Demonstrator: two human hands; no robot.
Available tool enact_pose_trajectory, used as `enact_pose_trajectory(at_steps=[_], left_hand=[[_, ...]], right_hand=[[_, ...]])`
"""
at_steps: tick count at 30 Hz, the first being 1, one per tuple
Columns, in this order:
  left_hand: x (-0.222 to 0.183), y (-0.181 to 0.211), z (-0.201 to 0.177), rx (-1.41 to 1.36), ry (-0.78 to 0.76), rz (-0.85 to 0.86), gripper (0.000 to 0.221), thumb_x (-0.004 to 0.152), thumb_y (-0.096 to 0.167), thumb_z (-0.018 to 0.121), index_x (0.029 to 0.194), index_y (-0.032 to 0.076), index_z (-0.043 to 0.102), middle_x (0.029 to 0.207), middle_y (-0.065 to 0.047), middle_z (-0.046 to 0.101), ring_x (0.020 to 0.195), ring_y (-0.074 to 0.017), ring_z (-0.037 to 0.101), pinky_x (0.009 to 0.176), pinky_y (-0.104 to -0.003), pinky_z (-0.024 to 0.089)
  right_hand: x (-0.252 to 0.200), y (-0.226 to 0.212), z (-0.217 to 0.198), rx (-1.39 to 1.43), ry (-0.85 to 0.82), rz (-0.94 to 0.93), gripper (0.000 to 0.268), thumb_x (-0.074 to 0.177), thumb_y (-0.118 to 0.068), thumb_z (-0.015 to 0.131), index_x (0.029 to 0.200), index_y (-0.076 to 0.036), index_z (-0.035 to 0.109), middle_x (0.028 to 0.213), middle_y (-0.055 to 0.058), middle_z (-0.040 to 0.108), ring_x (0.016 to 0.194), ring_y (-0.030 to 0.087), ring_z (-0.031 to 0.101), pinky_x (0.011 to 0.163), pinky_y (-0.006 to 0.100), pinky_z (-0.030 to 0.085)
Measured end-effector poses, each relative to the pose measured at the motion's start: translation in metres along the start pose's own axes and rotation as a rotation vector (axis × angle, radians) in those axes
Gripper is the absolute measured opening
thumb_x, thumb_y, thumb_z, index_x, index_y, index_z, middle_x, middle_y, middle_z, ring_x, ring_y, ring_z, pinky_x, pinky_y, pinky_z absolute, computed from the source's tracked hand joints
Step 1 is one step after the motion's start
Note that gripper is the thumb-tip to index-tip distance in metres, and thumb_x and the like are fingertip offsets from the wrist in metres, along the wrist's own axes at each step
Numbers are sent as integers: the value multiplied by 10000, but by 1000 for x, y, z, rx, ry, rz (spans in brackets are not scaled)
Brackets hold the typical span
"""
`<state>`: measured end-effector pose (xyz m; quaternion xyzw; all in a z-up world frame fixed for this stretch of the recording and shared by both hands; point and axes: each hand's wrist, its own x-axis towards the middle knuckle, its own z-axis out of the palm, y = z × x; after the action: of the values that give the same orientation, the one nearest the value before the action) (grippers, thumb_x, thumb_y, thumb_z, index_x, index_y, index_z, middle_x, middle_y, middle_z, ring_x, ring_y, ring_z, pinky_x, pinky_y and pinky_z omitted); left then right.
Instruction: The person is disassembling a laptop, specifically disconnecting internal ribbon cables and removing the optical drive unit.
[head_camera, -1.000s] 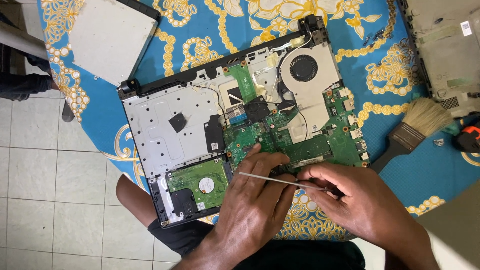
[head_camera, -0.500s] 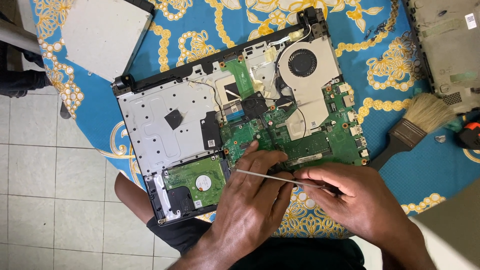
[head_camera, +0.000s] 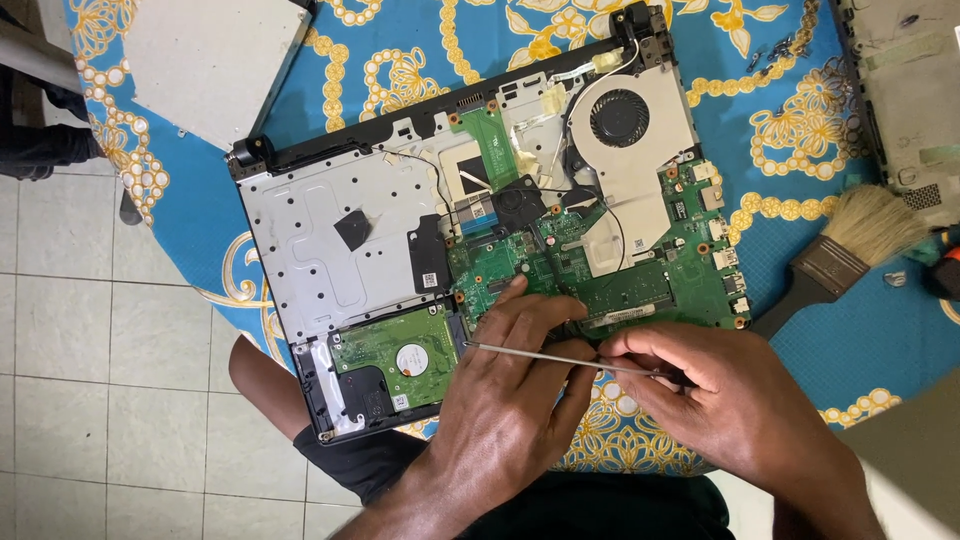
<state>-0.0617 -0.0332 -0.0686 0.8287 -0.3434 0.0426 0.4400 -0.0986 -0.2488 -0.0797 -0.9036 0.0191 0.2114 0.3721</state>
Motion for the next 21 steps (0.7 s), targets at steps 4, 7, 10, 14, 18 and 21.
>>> enact_pose_trajectory(at_steps=[4,7,10,14,18,21], left_hand=[[1,-1,-2,30,-7,8,99,1027,97,624,1000,2,631,1198,-155,567,1098,-332,589,1166,-591,441],[2,-3,-3,27,-13,19,89,1020,88,611,1007,1,624,1195,-151,573,1077,-333,588,1147,-596,445],[1,-3,-3,35,-2,28,92,1026,85,595,1014,2,633,1203,-150,581,1076,-338,594,1154,-609,436],[-1,-2,-1,60,-3,28,92,1028,100,607,1021,9,624,1210,-140,569,1096,-331,584,1166,-592,426],[-2,1,-3,74,28,45,86,1039,92,609,1015,18,644,1222,-150,599,1119,-343,624,1174,-596,402],[-2,6,-17,58,17,45,145,1025,122,661,1122,15,662,1316,-183,638,1203,-354,655,1200,-586,372]], right_hand=[[2,-7,-6,-53,-44,51,90,874,-298,716,934,-274,779,671,-111,755,565,75,603,570,274,509],[3,-8,-9,-100,-93,76,151,869,-340,709,1005,-311,768,783,-138,841,622,80,738,602,305,542],[4,-8,-10,-132,-91,10,109,917,-330,667,992,-293,735,737,-102,785,570,126,671,559,326,500],[3,-6,-7,-152,-71,-8,109,906,-328,665,992,-297,724,775,-115,793,611,137,706,586,331,525],[-3,-10,-11,-75,-76,62,238,850,-393,748,1066,-304,791,886,-159,910,723,10,836,636,285,592],[-30,1,-22,-54,135,18,335,749,-421,843,1067,-317,824,588,-81,758,496,99,550,500,297,507]])
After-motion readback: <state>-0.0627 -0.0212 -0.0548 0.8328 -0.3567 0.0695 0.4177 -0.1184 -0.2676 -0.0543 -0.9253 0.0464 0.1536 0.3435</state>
